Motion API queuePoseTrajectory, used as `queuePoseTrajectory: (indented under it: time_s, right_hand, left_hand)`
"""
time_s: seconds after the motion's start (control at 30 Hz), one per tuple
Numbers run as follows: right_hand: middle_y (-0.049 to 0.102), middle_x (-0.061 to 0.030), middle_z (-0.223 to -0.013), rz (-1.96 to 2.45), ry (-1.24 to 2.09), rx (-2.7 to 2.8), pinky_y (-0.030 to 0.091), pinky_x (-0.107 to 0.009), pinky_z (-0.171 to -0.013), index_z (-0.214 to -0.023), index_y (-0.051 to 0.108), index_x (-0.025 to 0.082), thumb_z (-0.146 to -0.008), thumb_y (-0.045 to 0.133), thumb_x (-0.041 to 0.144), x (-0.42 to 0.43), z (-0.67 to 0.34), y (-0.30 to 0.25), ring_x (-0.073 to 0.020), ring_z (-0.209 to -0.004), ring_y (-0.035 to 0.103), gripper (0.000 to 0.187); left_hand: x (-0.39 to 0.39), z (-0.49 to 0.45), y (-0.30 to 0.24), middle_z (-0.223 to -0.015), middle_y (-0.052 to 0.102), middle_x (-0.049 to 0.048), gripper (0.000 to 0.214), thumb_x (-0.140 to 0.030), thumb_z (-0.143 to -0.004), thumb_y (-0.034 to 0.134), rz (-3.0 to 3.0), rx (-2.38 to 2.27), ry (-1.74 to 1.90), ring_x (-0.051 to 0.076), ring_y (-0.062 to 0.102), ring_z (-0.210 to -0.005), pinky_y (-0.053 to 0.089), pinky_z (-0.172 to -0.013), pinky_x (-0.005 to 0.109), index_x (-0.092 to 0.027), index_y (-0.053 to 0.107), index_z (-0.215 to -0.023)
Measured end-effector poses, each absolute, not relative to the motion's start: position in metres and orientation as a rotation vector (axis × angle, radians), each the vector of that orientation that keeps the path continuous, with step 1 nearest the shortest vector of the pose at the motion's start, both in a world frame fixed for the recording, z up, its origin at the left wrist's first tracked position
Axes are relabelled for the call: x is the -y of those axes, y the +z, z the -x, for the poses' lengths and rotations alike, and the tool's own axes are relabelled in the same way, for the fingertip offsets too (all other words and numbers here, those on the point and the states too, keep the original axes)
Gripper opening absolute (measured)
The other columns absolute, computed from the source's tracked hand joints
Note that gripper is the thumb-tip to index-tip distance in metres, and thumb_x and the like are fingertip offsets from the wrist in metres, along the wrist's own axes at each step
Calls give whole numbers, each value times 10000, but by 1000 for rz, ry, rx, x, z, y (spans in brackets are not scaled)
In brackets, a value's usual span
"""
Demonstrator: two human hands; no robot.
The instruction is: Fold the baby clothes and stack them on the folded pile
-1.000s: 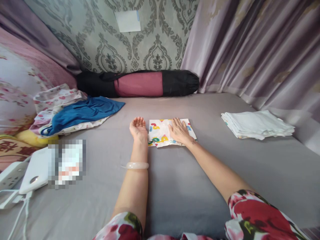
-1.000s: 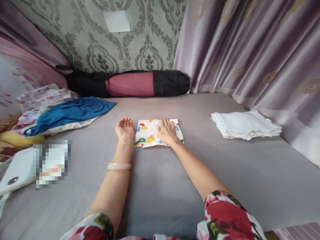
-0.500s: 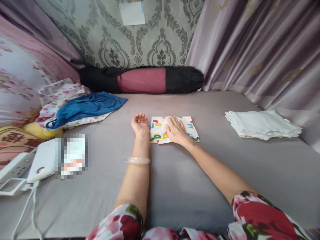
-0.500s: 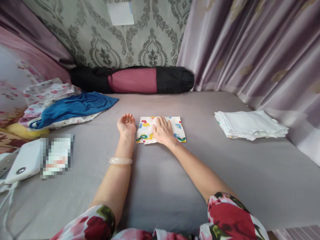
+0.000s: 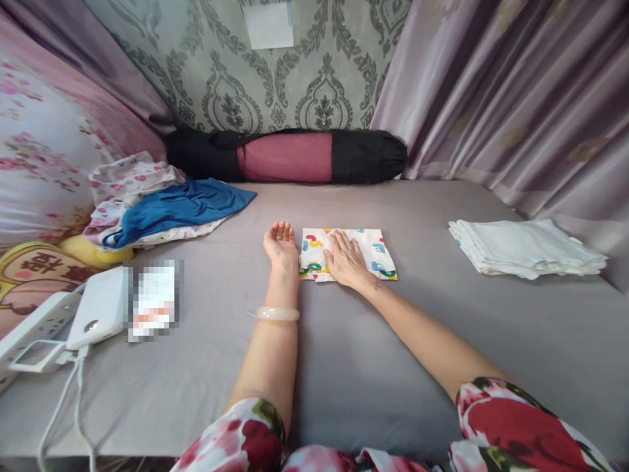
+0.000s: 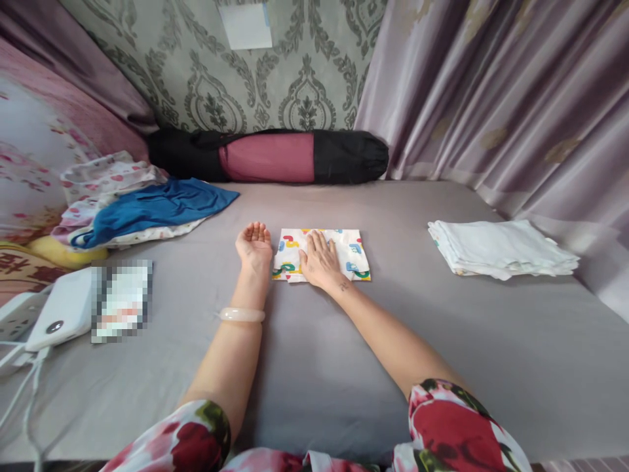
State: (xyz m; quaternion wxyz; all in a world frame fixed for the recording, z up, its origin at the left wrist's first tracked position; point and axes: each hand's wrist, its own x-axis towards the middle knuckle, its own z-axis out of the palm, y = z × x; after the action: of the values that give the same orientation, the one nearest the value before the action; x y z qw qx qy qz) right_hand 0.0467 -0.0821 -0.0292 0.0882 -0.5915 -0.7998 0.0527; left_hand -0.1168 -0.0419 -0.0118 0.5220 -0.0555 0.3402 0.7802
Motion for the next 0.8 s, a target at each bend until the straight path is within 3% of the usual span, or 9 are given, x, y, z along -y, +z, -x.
queuePoseTrajectory:
  time_s: [0.13,0.8]
  right_hand:
    - [222,-157,-1589,1771,167,2375,102,-492,-1187,-1501,292,19,-999,231,366,83,-41,-27,-267,-1473,163,613]
    - [256,-143,-1581,1668,251,2366,101,-464,-1189,-1487,340,40,-993,246,349,81,-3,-27,-243,-1472,175,590]
  left_hand:
    - [44,116,-8,-745,636,4,167,-178,-857,436,166,-785,1864,76,636,-654,476,-690,192,-182,563,-749]
    - [42,120,-13,-769,634,2,147,-166,-840,433,153,-752,1873,74,630,-663,458,-714,201,-187,558,-766]
